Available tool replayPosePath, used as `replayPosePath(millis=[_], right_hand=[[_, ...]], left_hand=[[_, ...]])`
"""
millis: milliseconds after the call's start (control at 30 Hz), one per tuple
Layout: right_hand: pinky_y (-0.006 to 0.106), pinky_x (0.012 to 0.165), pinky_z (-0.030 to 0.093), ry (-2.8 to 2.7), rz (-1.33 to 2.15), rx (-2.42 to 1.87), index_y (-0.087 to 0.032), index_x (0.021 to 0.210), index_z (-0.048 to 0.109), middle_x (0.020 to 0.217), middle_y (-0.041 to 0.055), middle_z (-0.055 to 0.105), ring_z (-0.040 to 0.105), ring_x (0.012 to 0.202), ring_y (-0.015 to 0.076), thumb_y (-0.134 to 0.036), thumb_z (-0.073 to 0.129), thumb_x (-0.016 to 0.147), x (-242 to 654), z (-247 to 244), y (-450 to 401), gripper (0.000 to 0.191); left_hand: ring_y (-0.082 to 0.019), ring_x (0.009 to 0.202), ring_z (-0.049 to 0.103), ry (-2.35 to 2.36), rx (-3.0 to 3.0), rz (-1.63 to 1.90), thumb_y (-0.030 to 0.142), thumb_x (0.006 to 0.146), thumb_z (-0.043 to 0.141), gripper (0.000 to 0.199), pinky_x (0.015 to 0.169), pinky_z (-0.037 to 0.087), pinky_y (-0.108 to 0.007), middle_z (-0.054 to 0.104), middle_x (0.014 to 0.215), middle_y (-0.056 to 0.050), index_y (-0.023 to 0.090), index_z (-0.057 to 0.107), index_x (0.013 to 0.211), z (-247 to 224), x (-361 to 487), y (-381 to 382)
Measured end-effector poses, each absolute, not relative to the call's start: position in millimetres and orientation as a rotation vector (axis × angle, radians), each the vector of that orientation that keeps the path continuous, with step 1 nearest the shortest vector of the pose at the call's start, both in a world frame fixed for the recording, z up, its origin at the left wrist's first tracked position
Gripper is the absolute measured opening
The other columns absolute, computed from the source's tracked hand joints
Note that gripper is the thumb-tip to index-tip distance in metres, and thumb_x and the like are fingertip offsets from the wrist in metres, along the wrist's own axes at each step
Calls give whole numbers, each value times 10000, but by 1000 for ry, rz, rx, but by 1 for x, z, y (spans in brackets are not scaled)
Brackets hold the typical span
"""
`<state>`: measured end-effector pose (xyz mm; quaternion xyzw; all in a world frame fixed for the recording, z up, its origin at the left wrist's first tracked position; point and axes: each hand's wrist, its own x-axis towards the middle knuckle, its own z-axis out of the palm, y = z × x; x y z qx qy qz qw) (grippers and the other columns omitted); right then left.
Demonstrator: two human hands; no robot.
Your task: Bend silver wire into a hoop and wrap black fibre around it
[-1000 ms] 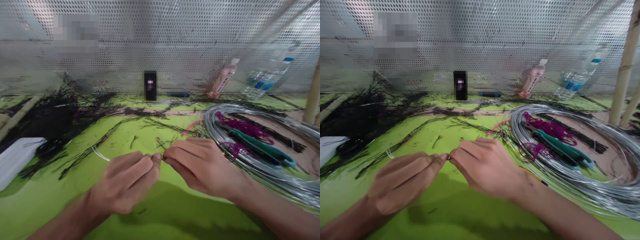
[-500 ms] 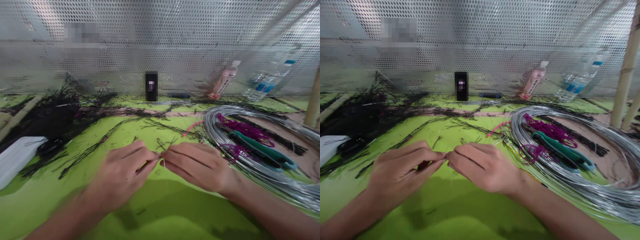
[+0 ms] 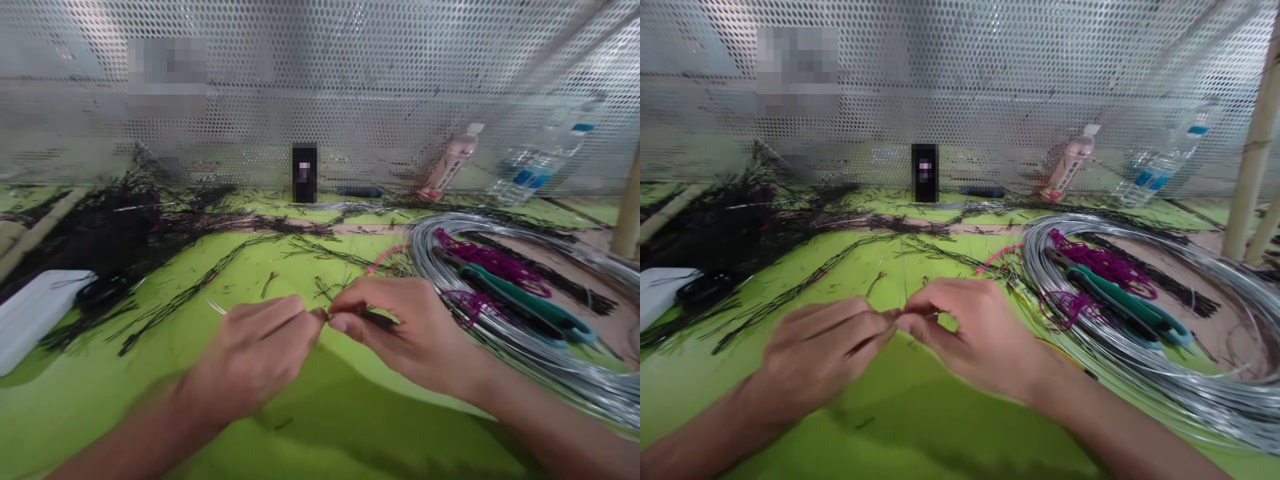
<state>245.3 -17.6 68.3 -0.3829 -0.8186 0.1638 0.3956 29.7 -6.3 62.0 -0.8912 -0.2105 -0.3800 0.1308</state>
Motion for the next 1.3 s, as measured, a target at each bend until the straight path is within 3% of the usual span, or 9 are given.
replayPosePath(millis=[133,233,400,567,733,800,1033,1133,1300], right_hand=[[239,686,587,-2107,-334,-631,-120,1026,674,911,58,749,705,812,144,-141,731,890,252,58,-16,150],[280,733,616,-2217,-463,-520,-82,1066,683,977,92,761,716,852,166,-43,681,882,257,59,-16,189],[299,619,575,-2321,-676,-484,-73,1049,704,977,104,765,698,718,160,-79,657,916,257,65,-19,141],[297,585,479,-2317,-433,-656,-111,899,700,777,45,711,593,596,126,-85,607,949,249,66,-20,109],[254,562,411,-2340,406,-889,-157,875,668,741,-15,647,546,621,98,-150,571,987,250,75,-16,148],[226,571,433,-2341,579,-858,-157,910,668,773,-18,663,574,654,87,-123,577,977,253,76,-14,118],[282,676,574,-2299,-399,-529,-85,1067,655,933,90,741,704,828,160,-44,478,1005,256,62,-16,192],[265,727,591,-2250,-417,-454,-73,1110,664,966,88,756,721,857,152,-56,541,993,254,57,-17,171],[236,622,534,-2119,-18,-636,-147,901,708,778,-2,742,678,668,103,-160,718,928,245,63,-19,30]], left_hand=[[-64,495,466,-710,-2581,-1154,123,981,618,236,454,356,-235,558,600,61,166,634,750,63,31,-3],[-71,515,511,-723,-2604,-1147,137,988,609,189,473,387,-240,600,632,57,176,648,808,64,30,-3],[-92,509,495,-677,-2589,-1149,69,962,605,180,478,386,-281,573,615,64,195,628,836,63,29,-7],[-90,531,456,-600,-2613,-1159,37,932,638,226,492,361,-297,545,633,41,172,603,754,60,27,-10],[-84,548,452,-570,-2616,-1123,44,923,662,210,514,369,-291,532,657,44,156,594,759,60,28,-10],[-80,534,464,-589,-2624,-1093,56,932,660,178,511,370,-285,541,648,48,152,620,788,62,28,-9],[-69,504,470,-816,-2726,-1166,159,980,620,206,461,342,-236,557,632,53,178,637,775,76,25,-12],[-69,498,463,-838,-2724,-1179,156,980,618,203,461,345,-238,555,632,57,186,641,780,78,25,-14],[-86,521,489,-727,-2677,-1161,120,975,610,197,500,383,-277,563,641,48,186,628,790,71,25,-13]])
